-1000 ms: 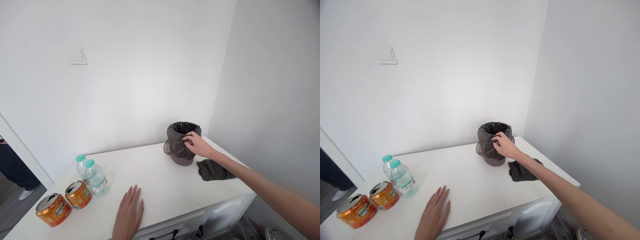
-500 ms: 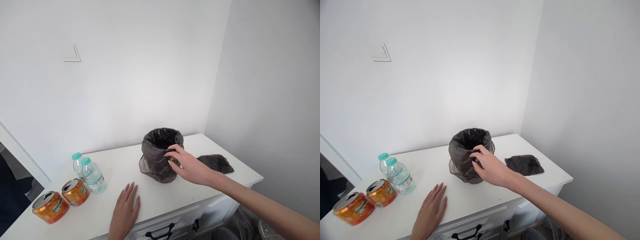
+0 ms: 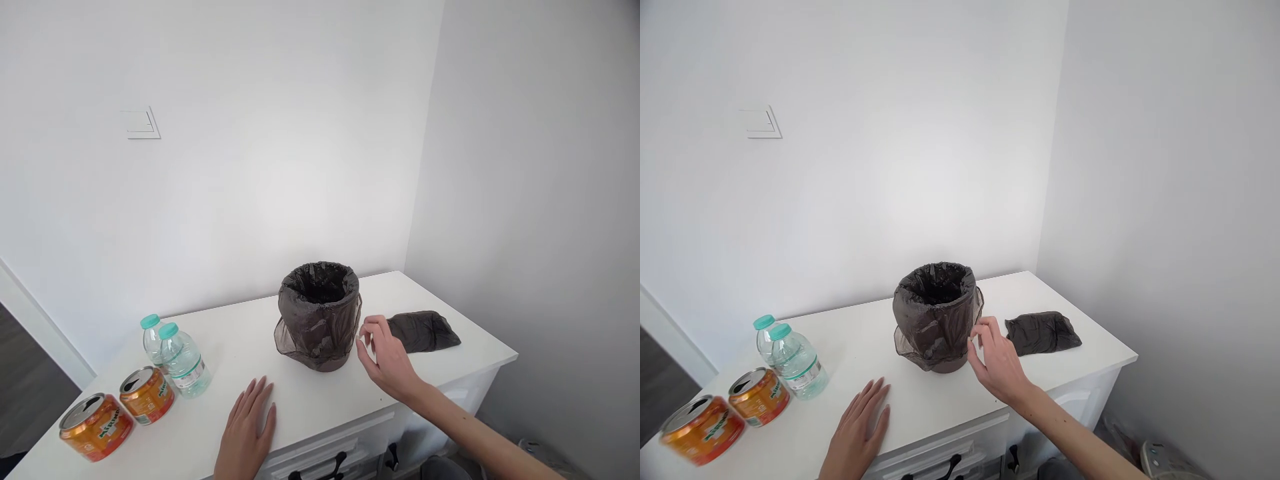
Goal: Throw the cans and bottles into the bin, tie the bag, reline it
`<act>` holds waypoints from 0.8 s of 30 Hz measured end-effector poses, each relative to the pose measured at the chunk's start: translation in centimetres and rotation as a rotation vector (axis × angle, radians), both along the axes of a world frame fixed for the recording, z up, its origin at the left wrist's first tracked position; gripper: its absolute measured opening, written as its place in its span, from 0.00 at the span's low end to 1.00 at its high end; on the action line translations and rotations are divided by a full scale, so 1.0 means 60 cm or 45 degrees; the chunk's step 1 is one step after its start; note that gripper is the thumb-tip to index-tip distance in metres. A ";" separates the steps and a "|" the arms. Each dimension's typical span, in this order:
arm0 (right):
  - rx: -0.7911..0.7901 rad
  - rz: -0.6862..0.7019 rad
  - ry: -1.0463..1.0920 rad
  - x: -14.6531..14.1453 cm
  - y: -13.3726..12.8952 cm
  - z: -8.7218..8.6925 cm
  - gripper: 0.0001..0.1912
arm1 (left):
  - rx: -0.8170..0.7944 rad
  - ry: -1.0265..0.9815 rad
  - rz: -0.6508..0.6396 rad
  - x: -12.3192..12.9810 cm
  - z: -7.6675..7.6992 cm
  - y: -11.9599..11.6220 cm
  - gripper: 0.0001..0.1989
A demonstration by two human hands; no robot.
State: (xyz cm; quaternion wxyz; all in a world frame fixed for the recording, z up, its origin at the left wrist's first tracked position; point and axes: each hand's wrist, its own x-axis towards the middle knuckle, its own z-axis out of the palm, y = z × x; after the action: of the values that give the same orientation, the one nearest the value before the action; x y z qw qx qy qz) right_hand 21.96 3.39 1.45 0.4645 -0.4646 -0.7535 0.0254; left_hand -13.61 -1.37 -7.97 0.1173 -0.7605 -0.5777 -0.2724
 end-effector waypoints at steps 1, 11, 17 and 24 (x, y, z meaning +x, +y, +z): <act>-0.134 -0.020 0.050 0.007 0.005 -0.029 0.10 | 0.015 -0.029 -0.025 0.000 0.011 -0.006 0.20; -0.652 -0.015 0.280 0.048 0.059 -0.164 0.24 | 0.588 0.041 0.348 -0.053 0.281 -0.001 0.17; -0.658 -0.056 0.205 0.043 0.057 -0.164 0.23 | 0.490 0.306 0.504 -0.120 0.347 0.044 0.27; -0.634 -0.101 0.174 0.043 0.064 -0.175 0.21 | 0.226 0.428 0.453 -0.145 0.338 0.042 0.25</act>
State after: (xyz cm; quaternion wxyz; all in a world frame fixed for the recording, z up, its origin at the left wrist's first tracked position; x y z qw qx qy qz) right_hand 24.54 7.23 -9.06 0.3864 -0.5911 -0.6720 0.2231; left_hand -22.30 1.16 12.30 0.3241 -0.6683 -0.6486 -0.1668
